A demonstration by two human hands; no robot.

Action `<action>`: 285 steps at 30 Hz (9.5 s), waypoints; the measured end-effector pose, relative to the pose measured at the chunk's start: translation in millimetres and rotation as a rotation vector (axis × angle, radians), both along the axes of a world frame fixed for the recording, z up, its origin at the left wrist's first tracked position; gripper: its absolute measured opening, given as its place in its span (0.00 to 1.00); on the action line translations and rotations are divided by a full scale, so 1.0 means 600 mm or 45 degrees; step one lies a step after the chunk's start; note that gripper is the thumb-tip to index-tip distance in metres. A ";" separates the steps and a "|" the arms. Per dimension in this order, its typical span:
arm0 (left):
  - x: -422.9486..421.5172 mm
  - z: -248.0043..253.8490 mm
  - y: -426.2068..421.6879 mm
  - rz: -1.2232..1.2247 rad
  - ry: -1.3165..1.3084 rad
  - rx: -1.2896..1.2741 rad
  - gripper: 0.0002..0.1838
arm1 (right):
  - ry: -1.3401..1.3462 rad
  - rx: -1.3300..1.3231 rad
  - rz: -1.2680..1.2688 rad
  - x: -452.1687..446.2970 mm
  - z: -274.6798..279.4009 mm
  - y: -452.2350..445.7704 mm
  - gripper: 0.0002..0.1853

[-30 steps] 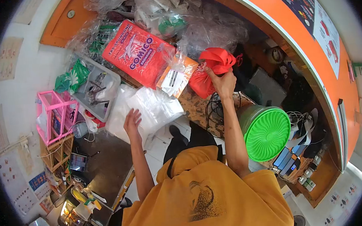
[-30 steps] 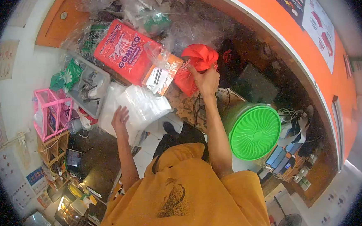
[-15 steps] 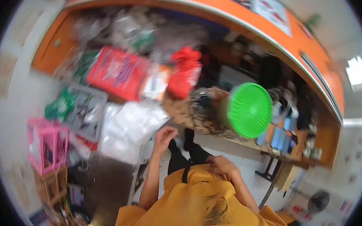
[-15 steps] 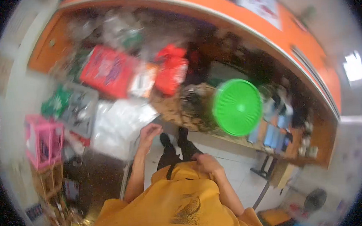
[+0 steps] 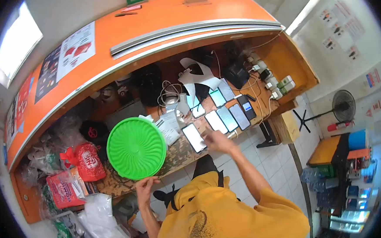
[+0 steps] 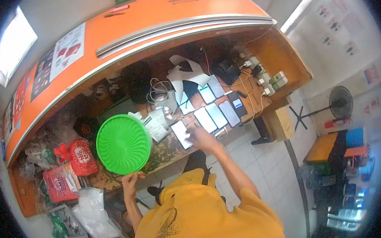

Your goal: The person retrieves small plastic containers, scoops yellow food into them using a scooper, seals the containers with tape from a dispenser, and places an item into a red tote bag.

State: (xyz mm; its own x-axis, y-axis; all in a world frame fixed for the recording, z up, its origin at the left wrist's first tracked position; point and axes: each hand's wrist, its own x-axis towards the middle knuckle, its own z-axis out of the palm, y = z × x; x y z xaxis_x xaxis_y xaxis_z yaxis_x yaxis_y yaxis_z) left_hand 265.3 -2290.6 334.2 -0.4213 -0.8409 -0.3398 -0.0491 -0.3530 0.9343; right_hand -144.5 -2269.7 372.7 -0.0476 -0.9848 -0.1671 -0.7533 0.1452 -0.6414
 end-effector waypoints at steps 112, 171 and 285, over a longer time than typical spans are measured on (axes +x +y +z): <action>-0.146 -0.423 0.867 1.869 0.562 0.843 0.36 | 0.589 0.910 2.063 0.464 -0.441 0.215 0.25; 0.097 0.096 -0.212 0.625 0.494 0.478 0.45 | -1.158 0.195 -0.882 0.331 0.048 -0.096 0.19; -0.766 -0.352 2.330 4.593 1.034 1.609 0.20 | 1.277 -0.324 4.743 0.527 -0.563 2.407 0.27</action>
